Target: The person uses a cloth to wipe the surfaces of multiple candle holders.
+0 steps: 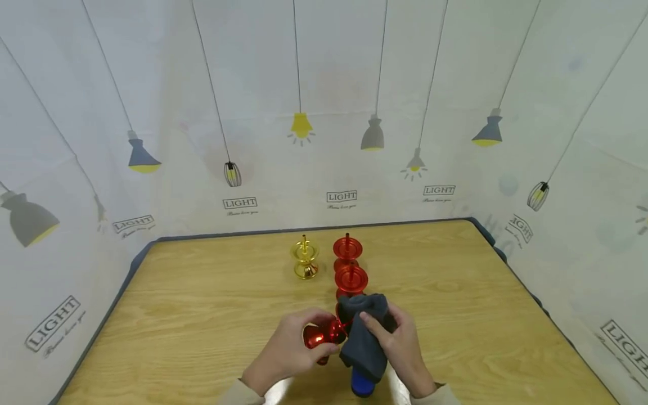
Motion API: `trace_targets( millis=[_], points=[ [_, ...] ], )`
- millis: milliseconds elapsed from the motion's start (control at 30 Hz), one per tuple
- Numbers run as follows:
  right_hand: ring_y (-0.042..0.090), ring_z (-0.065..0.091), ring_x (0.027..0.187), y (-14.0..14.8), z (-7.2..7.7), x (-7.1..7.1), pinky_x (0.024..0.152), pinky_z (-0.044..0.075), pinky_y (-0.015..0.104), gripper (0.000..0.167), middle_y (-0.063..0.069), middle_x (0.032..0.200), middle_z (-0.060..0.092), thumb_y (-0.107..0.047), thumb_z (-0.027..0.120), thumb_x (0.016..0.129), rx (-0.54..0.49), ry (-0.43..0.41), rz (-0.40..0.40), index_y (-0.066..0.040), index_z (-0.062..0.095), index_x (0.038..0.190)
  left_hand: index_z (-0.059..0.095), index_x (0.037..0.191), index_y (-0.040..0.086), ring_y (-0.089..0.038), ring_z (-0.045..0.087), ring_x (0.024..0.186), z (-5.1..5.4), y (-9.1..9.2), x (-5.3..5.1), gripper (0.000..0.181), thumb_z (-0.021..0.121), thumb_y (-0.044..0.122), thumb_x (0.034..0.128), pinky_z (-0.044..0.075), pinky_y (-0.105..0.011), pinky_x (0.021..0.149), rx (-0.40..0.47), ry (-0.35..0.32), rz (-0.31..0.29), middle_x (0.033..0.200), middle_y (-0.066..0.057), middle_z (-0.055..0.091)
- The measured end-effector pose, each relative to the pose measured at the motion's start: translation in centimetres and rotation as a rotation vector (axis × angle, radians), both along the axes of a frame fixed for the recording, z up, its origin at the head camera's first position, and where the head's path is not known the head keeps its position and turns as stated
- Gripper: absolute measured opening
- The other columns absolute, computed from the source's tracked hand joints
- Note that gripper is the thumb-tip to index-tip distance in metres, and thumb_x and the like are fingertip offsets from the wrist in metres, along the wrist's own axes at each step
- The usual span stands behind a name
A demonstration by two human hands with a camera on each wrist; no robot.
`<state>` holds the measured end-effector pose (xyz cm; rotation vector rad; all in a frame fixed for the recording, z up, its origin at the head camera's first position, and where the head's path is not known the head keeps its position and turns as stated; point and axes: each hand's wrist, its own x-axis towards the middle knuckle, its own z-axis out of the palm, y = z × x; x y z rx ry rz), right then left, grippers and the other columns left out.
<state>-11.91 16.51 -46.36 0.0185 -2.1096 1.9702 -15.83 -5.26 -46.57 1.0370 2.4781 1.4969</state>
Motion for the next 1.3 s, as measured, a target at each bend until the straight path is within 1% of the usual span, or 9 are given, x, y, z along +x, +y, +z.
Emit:
trace_targets(
  millis=[133,233,567,667,767,967,1100,1200,1300],
  points=[
    [0.009,0.07,0.079,-0.2,-0.1,0.1,0.069,0.058,0.026,0.02,0.013,0.094,0.074,-0.006,0.077,0.089,0.013,0.013,-0.046,0.002,0.072,0.106,0.07,0.107,0.01,-0.009,0.068,0.086,-0.1,1.1,0.6,0.037,0.089,0.009,0.0755,0.058,-0.021,0.074,-0.028,0.206,0.117,0.1,0.0,0.073],
    [0.01,0.07,0.08,-0.2,0.0,0.1,0.07,0.058,0.026,0.02,0.015,0.095,0.074,-0.006,0.076,0.089,0.019,0.006,-0.025,0.002,0.073,0.107,0.071,0.102,0.012,-0.004,0.066,0.081,-0.2,1.2,0.6,0.031,0.088,0.01,0.0761,0.057,-0.019,0.07,-0.03,0.217,0.11,0.095,0.002,0.073],
    [0.013,0.071,0.084,0.5,-0.3,0.5,0.074,0.058,0.028,0.022,0.008,0.098,0.076,-0.009,0.072,0.093,0.006,-0.051,0.182,0.004,0.072,0.11,0.066,0.107,-0.01,0.0,0.061,0.076,-1.0,-1.3,-2.0,0.043,0.06,0.032,0.101,0.051,-0.019,0.071,0.113,-0.468,-0.393,0.086,0.005,0.07],
    [0.012,0.071,0.085,0.4,-0.5,0.5,0.074,0.059,0.028,0.022,0.011,0.099,0.076,-0.008,0.071,0.093,0.008,-0.026,0.209,0.006,0.071,0.11,0.059,0.107,-0.017,0.001,0.052,0.071,-1.6,-1.5,-2.5,0.053,0.057,0.036,0.101,0.044,-0.018,0.067,0.146,-0.568,-0.468,0.081,0.012,0.061],
    [0.011,0.071,0.084,0.1,-0.4,0.6,0.074,0.059,0.028,0.022,0.014,0.099,0.075,-0.008,0.072,0.092,-0.006,-0.047,0.153,0.005,0.071,0.11,0.062,0.113,-0.011,0.001,0.059,0.08,-1.7,-1.5,-2.0,0.047,0.058,0.035,0.1021,0.049,-0.019,0.074,0.119,-0.487,-0.383,0.091,0.007,0.067],
    [0.011,0.07,0.082,-0.3,0.1,0.4,0.073,0.058,0.026,0.022,0.013,0.097,0.074,-0.006,0.076,0.089,-0.037,-0.075,-0.029,0.004,0.072,0.109,0.069,0.112,0.01,-0.009,0.068,0.092,-0.7,0.3,0.3,0.033,0.084,0.017,0.0841,0.058,-0.025,0.08,-0.009,0.017,0.029,0.104,-0.003,0.072],
    [0.011,0.07,0.08,-0.4,0.3,0.3,0.071,0.058,0.026,0.022,0.011,0.094,0.074,-0.004,0.076,0.088,-0.034,-0.058,-0.066,0.005,0.072,0.107,0.069,0.106,0.01,-0.008,0.066,0.086,-0.5,1.2,0.9,0.036,0.088,0.012,0.0762,0.057,-0.022,0.073,-0.088,0.263,0.166,0.098,0.001,0.071],
    [0.012,0.069,0.081,-0.3,0.4,0.4,0.072,0.058,0.026,0.022,0.009,0.094,0.074,-0.005,0.075,0.089,-0.036,-0.061,-0.039,0.005,0.072,0.108,0.071,0.105,0.011,-0.005,0.065,0.083,-0.4,1.0,0.7,0.028,0.085,0.015,0.0813,0.057,-0.02,0.071,-0.057,0.162,0.1,0.096,0.0,0.072],
    [0.014,0.07,0.082,0.0,0.3,0.5,0.073,0.058,0.028,0.021,0.007,0.095,0.074,-0.008,0.074,0.091,-0.035,-0.075,0.019,0.004,0.072,0.108,0.072,0.108,0.009,-0.003,0.067,0.085,-0.4,0.3,0.1,0.022,0.076,0.023,0.0916,0.058,-0.021,0.074,0.02,-0.091,-0.058,0.098,-0.005,0.074]
  ],
)
